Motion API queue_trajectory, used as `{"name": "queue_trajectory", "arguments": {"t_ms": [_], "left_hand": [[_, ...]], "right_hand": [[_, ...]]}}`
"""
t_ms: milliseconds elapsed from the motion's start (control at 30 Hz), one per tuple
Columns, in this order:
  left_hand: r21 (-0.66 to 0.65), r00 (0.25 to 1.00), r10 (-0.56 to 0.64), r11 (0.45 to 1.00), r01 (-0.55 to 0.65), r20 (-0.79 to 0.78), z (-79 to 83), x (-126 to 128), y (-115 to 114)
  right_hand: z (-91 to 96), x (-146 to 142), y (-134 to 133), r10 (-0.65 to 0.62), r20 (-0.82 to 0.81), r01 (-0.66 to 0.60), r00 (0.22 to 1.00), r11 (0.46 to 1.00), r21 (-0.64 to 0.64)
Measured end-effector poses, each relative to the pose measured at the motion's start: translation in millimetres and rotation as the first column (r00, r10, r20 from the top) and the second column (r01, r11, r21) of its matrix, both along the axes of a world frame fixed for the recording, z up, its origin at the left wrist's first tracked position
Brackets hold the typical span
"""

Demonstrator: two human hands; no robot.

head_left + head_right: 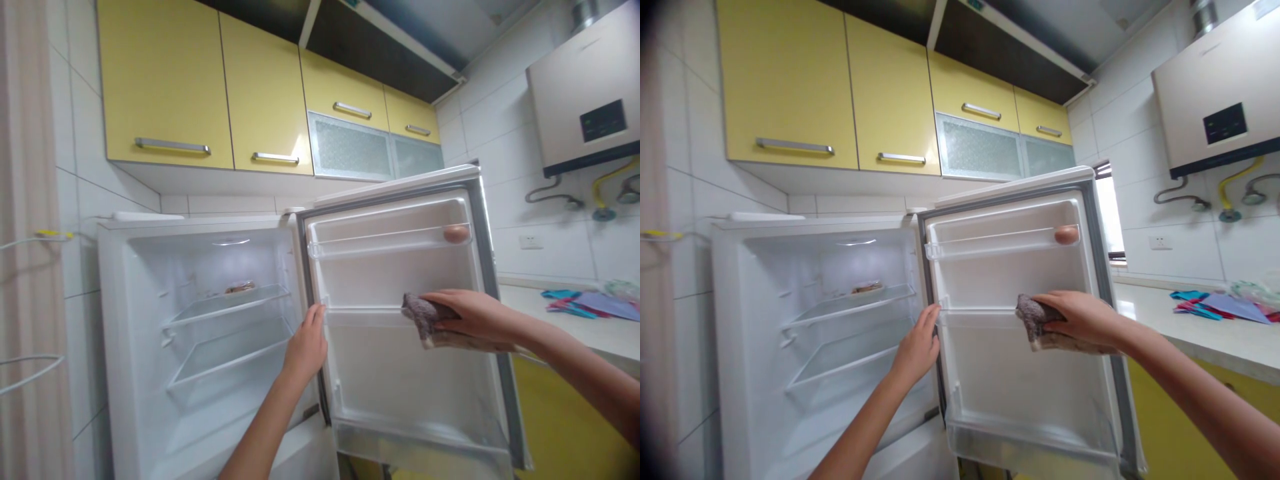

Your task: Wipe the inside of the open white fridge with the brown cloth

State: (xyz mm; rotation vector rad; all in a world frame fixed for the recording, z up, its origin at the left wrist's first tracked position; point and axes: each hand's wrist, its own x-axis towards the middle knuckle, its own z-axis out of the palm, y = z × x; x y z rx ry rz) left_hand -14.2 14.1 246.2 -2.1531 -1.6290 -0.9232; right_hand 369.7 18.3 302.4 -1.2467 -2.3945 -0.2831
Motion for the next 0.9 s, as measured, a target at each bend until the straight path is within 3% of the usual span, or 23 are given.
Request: {"name": "queue_trajectory", "arguments": {"t_ms": [100, 200, 300, 400, 567, 900], "left_hand": [[0.011, 0.998, -0.046, 0.999, 0.046, 0.036, -2.4, -0.3, 3.6], [0.011, 0.996, -0.076, 0.997, 0.075, 0.048, -5.0, 0.4, 5.2], [0.017, 0.997, -0.066, 0.998, 0.065, 0.042, -7.1, 2.5, 4.7], [0.023, 0.998, -0.046, 0.999, 0.045, 0.041, -7.9, 5.1, 3.4], [0.007, 0.998, -0.041, 0.999, 0.040, 0.047, -7.7, 7.7, 3.8], [0.056, 0.999, -0.037, 0.998, 0.036, 0.015, -12.2, 6.9, 10.5]], "right_hand": [[12.6, 25.2, 6.8, 0.112, -0.131, -0.128, 0.985, 0.985, -0.117], [29.6, 26.2, 17.2, 0.166, -0.245, -0.206, 0.955, 0.968, -0.146], [43.3, 8.5, 37.3, 0.094, -0.304, -0.115, 0.948, 0.992, -0.053], [48.6, -23.3, 60.6, -0.014, -0.119, 0.012, 0.993, 1.000, -0.022], [49.9, -88.7, 80.8, 0.027, 0.113, -0.013, 0.993, 0.992, -0.129], [53.4, -216.5, 100.7, 0.078, 0.105, -0.054, 0.991, 0.975, -0.217]]}}
